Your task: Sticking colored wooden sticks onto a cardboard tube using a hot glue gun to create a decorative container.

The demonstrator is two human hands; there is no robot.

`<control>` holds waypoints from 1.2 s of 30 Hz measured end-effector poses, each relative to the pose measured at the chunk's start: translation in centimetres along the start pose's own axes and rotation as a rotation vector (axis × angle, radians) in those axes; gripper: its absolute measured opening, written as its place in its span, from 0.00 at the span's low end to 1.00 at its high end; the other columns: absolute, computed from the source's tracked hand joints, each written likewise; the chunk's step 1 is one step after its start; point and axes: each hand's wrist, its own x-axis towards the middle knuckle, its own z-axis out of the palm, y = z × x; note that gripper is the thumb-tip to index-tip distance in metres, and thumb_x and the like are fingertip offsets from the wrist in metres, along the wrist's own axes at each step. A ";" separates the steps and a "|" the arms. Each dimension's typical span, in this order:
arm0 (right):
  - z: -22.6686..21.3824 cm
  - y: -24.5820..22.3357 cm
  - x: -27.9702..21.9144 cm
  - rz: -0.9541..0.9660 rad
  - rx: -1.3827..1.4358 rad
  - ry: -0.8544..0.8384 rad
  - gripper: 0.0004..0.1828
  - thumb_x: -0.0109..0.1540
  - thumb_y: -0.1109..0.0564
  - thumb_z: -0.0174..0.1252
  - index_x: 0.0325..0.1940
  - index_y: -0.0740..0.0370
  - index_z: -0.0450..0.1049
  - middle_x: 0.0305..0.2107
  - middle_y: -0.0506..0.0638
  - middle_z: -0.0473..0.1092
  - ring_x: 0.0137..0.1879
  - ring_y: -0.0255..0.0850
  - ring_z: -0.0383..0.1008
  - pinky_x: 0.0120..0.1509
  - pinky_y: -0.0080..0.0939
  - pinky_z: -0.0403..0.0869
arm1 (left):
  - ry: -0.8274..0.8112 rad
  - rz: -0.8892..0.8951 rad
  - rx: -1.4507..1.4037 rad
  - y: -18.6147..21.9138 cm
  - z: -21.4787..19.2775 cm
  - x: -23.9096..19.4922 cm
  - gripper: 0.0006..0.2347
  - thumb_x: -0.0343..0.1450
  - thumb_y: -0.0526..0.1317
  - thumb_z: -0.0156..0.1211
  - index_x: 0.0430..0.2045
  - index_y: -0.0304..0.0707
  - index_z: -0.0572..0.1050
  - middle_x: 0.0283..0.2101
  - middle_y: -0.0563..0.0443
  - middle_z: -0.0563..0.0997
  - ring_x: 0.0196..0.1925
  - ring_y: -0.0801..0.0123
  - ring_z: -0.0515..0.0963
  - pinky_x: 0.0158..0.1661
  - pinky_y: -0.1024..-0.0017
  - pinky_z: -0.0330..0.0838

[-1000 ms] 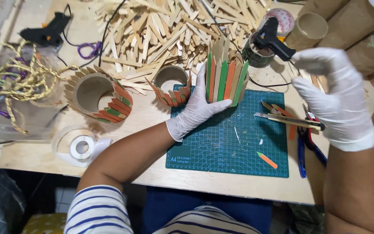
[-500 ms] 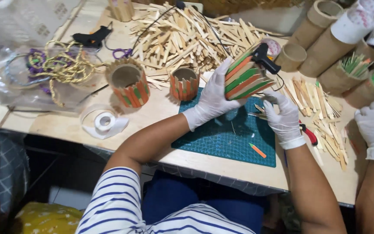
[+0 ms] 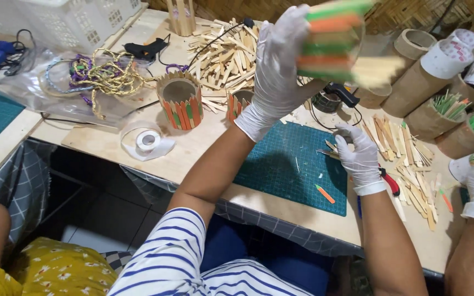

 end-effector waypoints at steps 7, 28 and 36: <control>0.0 -0.4 0.2 0.162 -0.072 0.014 0.15 0.69 0.62 0.56 0.59 0.61 0.76 0.43 0.53 0.77 0.49 0.41 0.76 0.58 0.40 0.73 | 0.045 -1.304 -1.616 0.3 1.1 1.2 0.34 0.57 0.41 0.75 0.57 0.45 0.62 0.61 0.39 0.71 0.62 0.44 0.72 0.61 0.48 0.70; -0.2 -1.4 0.6 0.187 -0.088 0.020 0.17 0.67 0.61 0.56 0.62 0.59 0.74 0.47 0.56 0.76 0.49 0.43 0.76 0.56 0.42 0.73 | 0.013 -0.185 0.067 1.9 2.1 -0.8 0.39 0.76 0.60 0.63 0.75 0.62 0.41 0.77 0.57 0.53 0.82 0.60 0.57 0.81 0.23 0.51; -0.1 0.7 0.8 0.195 -0.109 0.057 0.13 0.67 0.62 0.55 0.56 0.63 0.76 0.42 0.55 0.77 0.47 0.43 0.77 0.58 0.41 0.75 | -0.052 -0.867 -1.298 2.7 2.0 -2.6 0.54 0.56 0.39 0.81 0.74 0.49 0.44 0.77 0.42 0.52 0.79 0.56 0.57 0.75 0.56 0.57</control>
